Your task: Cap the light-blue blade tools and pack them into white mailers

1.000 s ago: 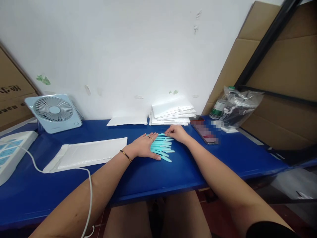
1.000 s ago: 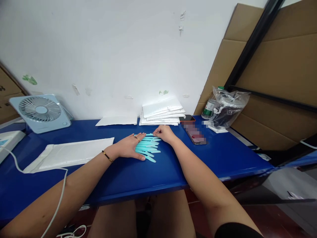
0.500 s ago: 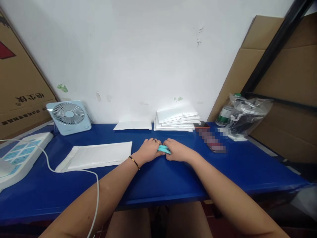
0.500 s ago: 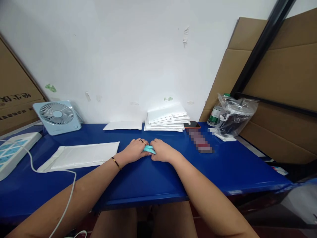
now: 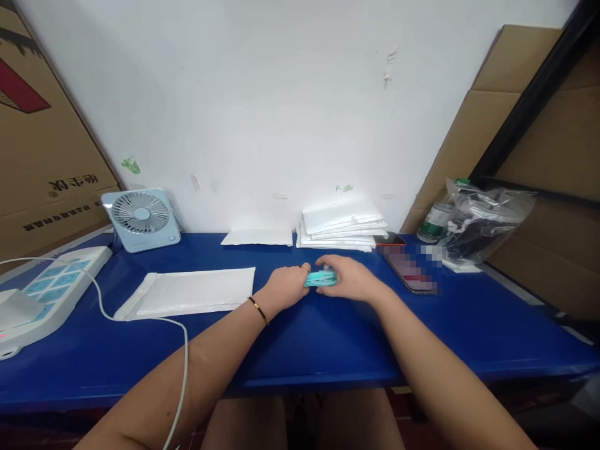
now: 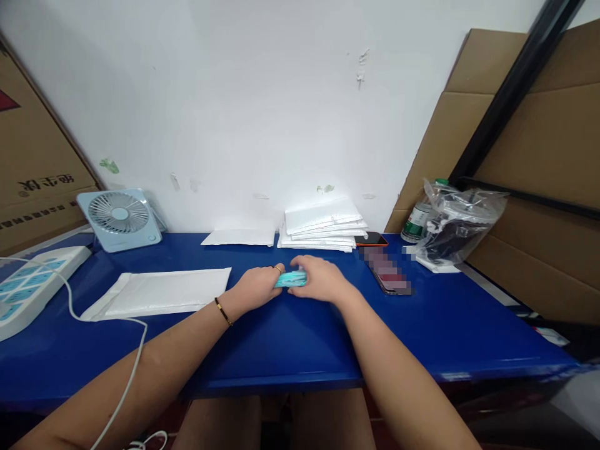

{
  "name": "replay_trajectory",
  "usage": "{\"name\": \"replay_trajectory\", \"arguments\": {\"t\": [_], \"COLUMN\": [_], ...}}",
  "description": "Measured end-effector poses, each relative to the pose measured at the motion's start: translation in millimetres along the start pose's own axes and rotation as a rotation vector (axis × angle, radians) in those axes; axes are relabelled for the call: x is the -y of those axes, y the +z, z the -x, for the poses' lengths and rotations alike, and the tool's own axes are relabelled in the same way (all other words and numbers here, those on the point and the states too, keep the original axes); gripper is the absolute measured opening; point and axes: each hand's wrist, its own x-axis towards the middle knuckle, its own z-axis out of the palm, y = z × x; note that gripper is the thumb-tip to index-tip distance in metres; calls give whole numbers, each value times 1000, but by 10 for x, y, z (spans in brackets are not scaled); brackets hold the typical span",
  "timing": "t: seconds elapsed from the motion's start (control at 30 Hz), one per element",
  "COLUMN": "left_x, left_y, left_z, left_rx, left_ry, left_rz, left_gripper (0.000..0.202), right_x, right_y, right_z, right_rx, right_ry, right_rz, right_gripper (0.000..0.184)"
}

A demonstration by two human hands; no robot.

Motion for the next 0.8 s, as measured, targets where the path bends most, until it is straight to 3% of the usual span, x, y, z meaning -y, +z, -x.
{"name": "replay_trajectory", "arguments": {"t": [0.13,0.2,0.27,0.37,0.43,0.5,0.57,0.67,0.73,0.8], "left_x": [22,9,2,1,-23,-86,-178,-289,-266,-110], "left_y": [-26,-29,-31,-57,-95,-140,-182,-235,-276,-339], "left_z": [-10,-14,-13,-1,11,23,33,39,50,89], "left_rx": [1,-24,-48,-52,-51,-50,-56,-49,-51,-82], "left_ry": [-51,-50,-44,-68,-92,-96,-96,-102,-92,-61], "left_rz": [48,61,53,-8,-52,-66,-66,-58,-30,27], "left_gripper": [22,24,26,25,26,30,32,35,41,58], "right_x": [-106,-62,23,153,228,300,365,415,395,322], "right_y": [52,142,195,168,135,143,194,277,290,255], "right_z": [-92,-147,-165,-114,-66,-43,-51,-87,-106,-118], "right_rx": [-239,-258,-220,-256,-233,-115,-10,35,45,48], "right_ry": [190,219,155,5,-69,-33,96,184,154,150], "right_rz": [-522,-661,-670,-396,-118,100,233,354,405,436], "right_gripper": [56,63,63,54,65,62,44,28,25,24]}}
